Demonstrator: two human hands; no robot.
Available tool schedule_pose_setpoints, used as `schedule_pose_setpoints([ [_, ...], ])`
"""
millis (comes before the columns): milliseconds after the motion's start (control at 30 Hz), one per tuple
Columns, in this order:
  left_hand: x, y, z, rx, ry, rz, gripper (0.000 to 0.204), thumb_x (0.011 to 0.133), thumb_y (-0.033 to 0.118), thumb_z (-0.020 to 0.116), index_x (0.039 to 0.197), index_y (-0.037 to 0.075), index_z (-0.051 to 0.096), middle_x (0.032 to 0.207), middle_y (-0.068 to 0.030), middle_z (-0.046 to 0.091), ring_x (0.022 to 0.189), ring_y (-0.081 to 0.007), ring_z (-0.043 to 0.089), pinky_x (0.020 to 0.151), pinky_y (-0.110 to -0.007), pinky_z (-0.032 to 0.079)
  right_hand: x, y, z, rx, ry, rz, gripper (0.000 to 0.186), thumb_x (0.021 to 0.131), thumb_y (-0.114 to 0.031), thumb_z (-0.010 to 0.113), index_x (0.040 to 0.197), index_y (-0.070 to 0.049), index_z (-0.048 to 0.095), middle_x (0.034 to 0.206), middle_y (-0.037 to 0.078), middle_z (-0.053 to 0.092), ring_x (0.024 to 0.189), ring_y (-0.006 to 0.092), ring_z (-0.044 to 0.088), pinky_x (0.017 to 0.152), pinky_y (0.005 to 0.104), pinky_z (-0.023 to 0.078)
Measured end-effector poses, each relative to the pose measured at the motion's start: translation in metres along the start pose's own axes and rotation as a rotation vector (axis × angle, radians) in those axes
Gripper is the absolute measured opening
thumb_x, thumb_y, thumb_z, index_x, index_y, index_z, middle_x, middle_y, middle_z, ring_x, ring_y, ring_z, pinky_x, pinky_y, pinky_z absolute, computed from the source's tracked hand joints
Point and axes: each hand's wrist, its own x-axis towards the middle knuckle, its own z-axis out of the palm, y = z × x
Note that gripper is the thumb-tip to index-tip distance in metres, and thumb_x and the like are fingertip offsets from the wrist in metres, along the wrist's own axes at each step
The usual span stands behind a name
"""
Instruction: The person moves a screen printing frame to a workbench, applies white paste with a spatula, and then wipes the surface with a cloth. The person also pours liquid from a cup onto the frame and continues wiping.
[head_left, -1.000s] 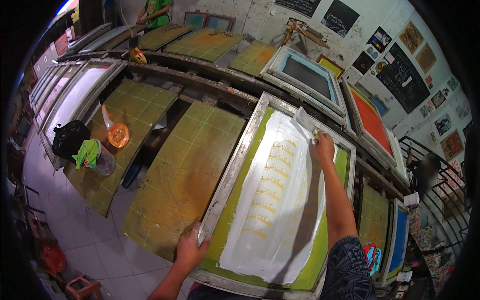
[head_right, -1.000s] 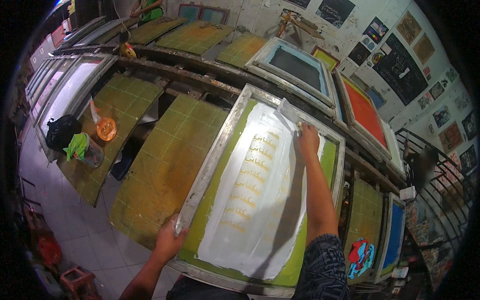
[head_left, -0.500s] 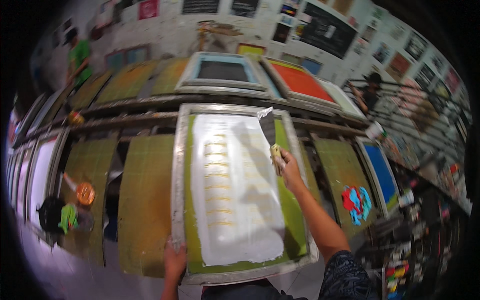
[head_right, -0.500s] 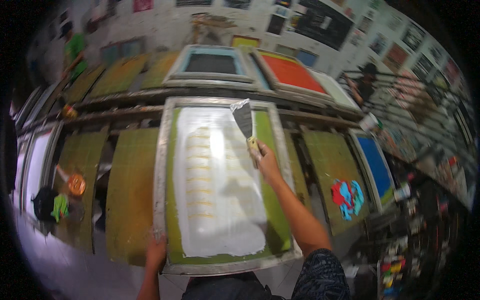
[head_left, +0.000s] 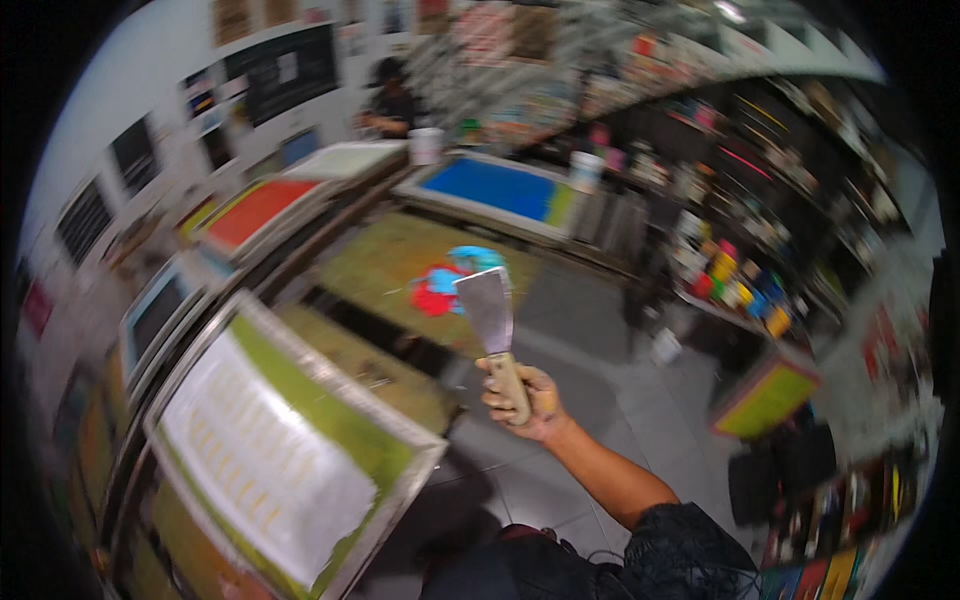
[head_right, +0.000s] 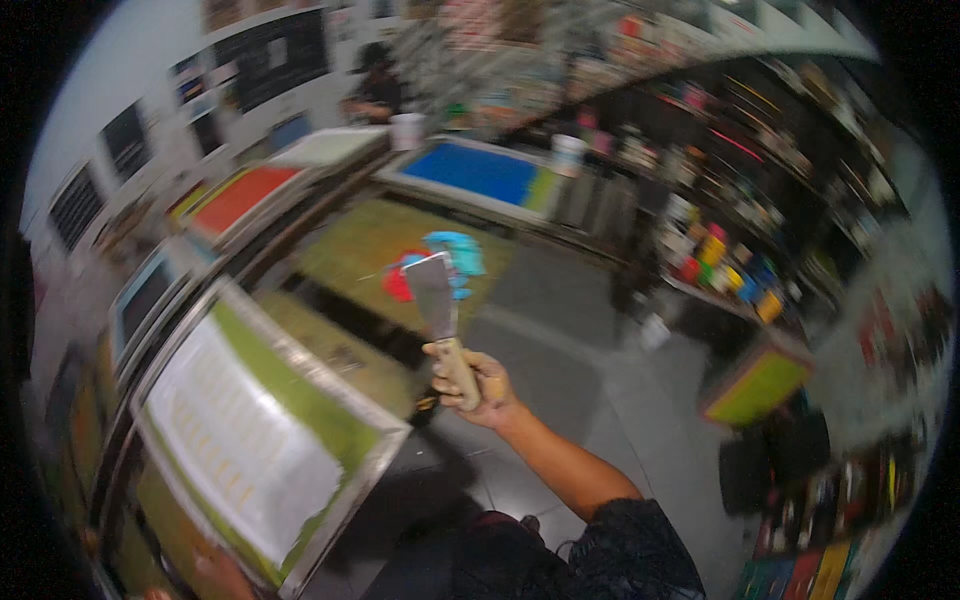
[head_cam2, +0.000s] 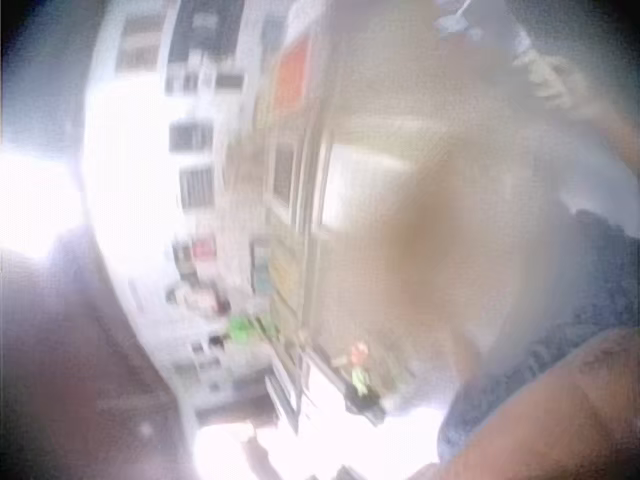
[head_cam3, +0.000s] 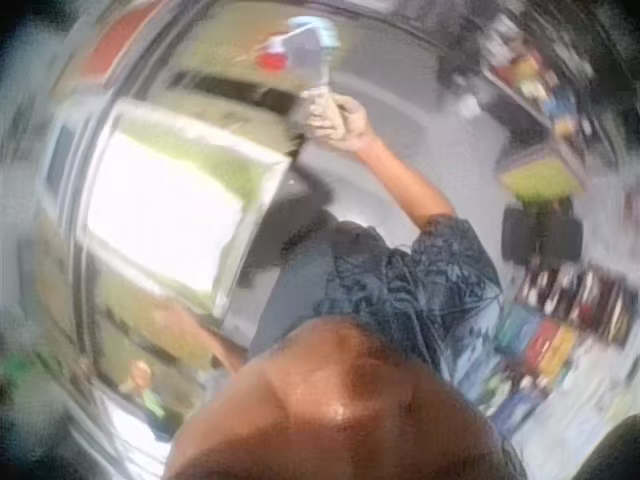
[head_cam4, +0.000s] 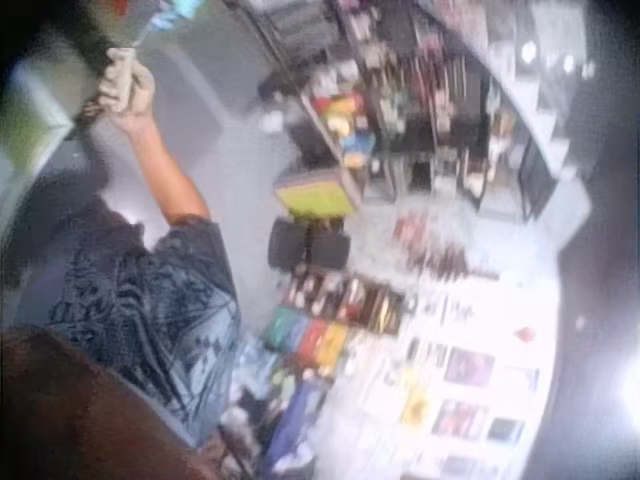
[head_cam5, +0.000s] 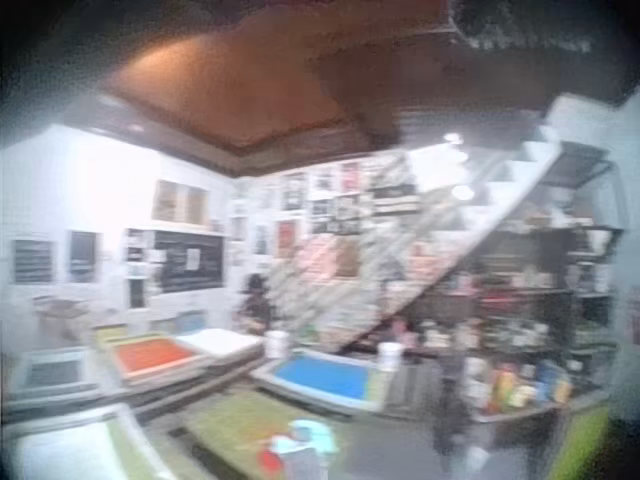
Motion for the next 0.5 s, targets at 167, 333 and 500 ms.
schedule_pose_setpoints([
  [167,-0.065,0.178,-0.027,-0.418,0.433,0.298,0.050,0.087,0.026,0.070,0.119,-0.009,0.055,0.112,-0.0268,0.059,0.104,-0.0395,0.057,0.097,-0.045,0.046,-0.198,-0.112,-0.058,-0.240,0.376,-0.265,0.046,0.097,-0.032,0.053,0.135,-0.006,0.046,0.092,0.002,0.052,0.075,0.0110,0.050,0.061,0.0253,0.043],
  [333,-0.201,0.393,0.019,-0.868,-0.282,0.662,0.041,0.094,0.019,0.058,0.127,-0.003,0.050,0.124,-0.0191,0.053,0.114,-0.0321,0.050,0.099,-0.040,0.038,-0.395,-0.167,-0.118,-0.301,0.788,-0.593,0.046,0.096,-0.025,0.057,0.137,-0.008,0.043,0.097,0.002,0.053,0.081,0.0128,0.054,0.068,0.0266,0.049],
  [500,-0.351,0.508,0.079,-0.822,-0.838,1.213,0.033,0.080,0.010,0.071,0.108,0.001,0.056,0.101,-0.0188,0.055,0.091,-0.0323,0.056,0.079,-0.041,0.047,-0.532,-0.212,-0.150,-0.270,1.141,-0.903,0.049,0.093,-0.014,0.061,0.136,-0.009,0.038,0.099,0.004,0.054,0.084,0.0172,0.061,0.071,0.0321,0.054],
])
